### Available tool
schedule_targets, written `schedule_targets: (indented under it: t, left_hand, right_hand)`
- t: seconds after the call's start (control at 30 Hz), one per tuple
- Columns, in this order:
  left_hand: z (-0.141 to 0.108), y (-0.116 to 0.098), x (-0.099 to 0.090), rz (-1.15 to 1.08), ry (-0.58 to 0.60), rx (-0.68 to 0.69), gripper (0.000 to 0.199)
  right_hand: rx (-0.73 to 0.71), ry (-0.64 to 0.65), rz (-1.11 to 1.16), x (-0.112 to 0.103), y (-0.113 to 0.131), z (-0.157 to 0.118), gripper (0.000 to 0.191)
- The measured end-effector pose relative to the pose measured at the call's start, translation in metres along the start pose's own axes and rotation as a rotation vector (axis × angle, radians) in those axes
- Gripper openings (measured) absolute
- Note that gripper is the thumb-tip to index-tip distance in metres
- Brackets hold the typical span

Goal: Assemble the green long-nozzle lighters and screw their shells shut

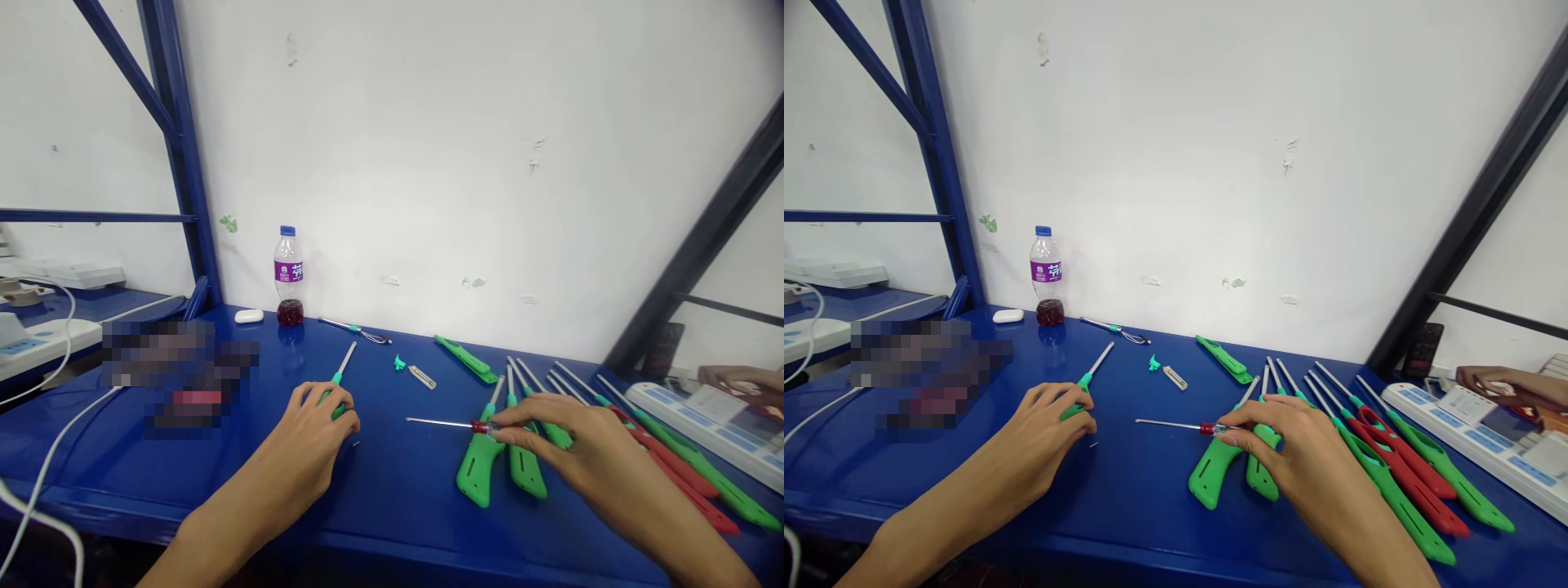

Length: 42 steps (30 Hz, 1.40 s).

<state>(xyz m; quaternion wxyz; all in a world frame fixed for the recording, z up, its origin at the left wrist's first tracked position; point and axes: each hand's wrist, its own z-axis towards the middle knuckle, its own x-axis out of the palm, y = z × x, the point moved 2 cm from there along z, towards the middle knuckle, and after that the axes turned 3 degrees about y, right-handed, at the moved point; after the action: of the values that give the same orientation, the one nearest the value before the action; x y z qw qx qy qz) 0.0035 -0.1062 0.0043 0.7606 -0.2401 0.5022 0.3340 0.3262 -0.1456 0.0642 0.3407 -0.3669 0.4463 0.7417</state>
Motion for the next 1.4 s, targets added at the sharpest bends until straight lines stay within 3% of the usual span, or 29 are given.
schedule_targets:
  t: [0.13, 0.33, 0.43, 0.73, 0.97, 1.2, 1.4]
  left_hand:
    - [0.0, -0.003, -0.001, -0.019, 0.019, -0.03, 0.011]
    - [0.005, 0.006, 0.035, 0.065, -0.121, -0.004, 0.021]
    - [0.004, 0.007, 0.041, 0.085, -0.154, 0.006, 0.024]
    - [0.005, 0.015, 0.001, 0.009, -0.132, 0.042, 0.029]
    - [0.003, 0.038, -0.027, -0.05, -0.118, -0.132, 0.03]
    - [-0.002, 0.044, -0.036, -0.143, -0.095, -0.236, 0.025]
    - [-0.004, 0.039, -0.038, -0.227, -0.108, -0.235, 0.017]
  right_hand:
    - [0.002, -0.003, 0.004, 0.001, 0.001, 0.0, 0.035]
    - [0.001, 0.011, -0.028, 0.003, 0.004, 0.003, 0.025]
    - [0.024, 0.032, -0.045, 0.005, 0.005, 0.005, 0.017]
    - [-0.079, 0.011, -0.064, 0.011, 0.019, 0.008, 0.018]
    - [-0.097, 0.008, -0.059, 0.017, 0.018, 0.011, 0.013]
    - [-0.11, 0.027, -0.043, 0.025, 0.018, 0.013, 0.015]
    - [-0.121, -0.003, -0.026, 0.031, 0.03, 0.016, 0.011]
